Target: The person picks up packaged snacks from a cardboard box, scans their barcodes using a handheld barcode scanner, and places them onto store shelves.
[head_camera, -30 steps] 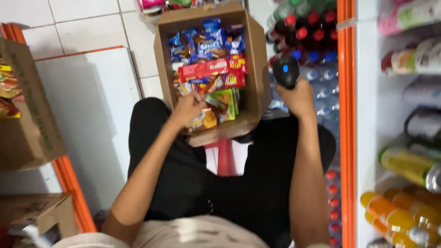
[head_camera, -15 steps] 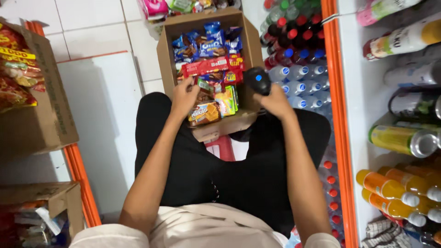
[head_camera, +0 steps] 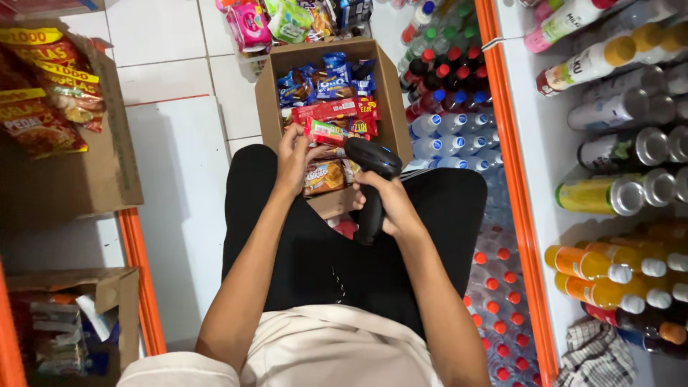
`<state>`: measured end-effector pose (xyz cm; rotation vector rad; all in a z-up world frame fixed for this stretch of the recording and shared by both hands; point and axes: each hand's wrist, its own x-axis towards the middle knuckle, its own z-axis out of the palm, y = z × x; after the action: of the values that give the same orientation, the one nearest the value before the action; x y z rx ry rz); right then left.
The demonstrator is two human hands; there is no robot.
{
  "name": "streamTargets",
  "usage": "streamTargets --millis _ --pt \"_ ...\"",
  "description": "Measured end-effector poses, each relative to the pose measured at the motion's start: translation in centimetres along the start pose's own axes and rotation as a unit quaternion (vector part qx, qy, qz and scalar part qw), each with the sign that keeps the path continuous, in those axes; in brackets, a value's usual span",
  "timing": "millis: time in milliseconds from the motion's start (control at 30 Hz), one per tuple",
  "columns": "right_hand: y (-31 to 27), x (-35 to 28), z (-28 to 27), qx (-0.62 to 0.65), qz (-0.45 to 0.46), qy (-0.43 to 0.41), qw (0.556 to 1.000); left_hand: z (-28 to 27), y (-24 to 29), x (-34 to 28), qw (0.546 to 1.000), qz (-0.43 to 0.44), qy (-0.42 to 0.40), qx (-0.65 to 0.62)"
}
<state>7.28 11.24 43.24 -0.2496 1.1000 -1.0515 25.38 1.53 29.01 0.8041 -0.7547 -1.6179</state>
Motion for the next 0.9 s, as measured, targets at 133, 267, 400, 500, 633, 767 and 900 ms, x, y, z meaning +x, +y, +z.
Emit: streamTargets --millis 133,267,400,500,633,767,900 --pt "-0.3 -1.2 1.1 -0.019 -0.021 0.002 1.000 -0.2 0.1 -0.7 1.000 0.012 -0.006 0.011" --pt "-0.3 -1.6 0.7 -0.031 -0.070 0.006 0.997 1.4 1.8 -1.7 0.999 0.014 -0.010 0.051" --pt "-1.8 -1.8 0.8 0.080 -0.120 0.074 0.987 7.2 6.1 -4.1 0.896 0.156 -0.023 0.415" --pt "-4.4 -1.8 0.5 0.180 -0.153 0.060 0.970 13.3 9.7 -6.5 0.870 0.228 -0.193 0.392" --pt "-6.8 -2.6 -1.8 0.218 -0.225 0.018 0.950 20.1 12.0 -6.9 0.794 0.341 -0.300 0.405" --pt "-10.7 -4.4 -3.0 0.230 -0.258 0.049 0.937 25.8 13.8 -6.6 0.750 0.405 -0.296 0.432" --pt "-15.9 -7.8 -1.7 0.191 -0.396 0.048 0.897 31.2 16.0 -6.0 0.768 0.412 -0.296 0.391"
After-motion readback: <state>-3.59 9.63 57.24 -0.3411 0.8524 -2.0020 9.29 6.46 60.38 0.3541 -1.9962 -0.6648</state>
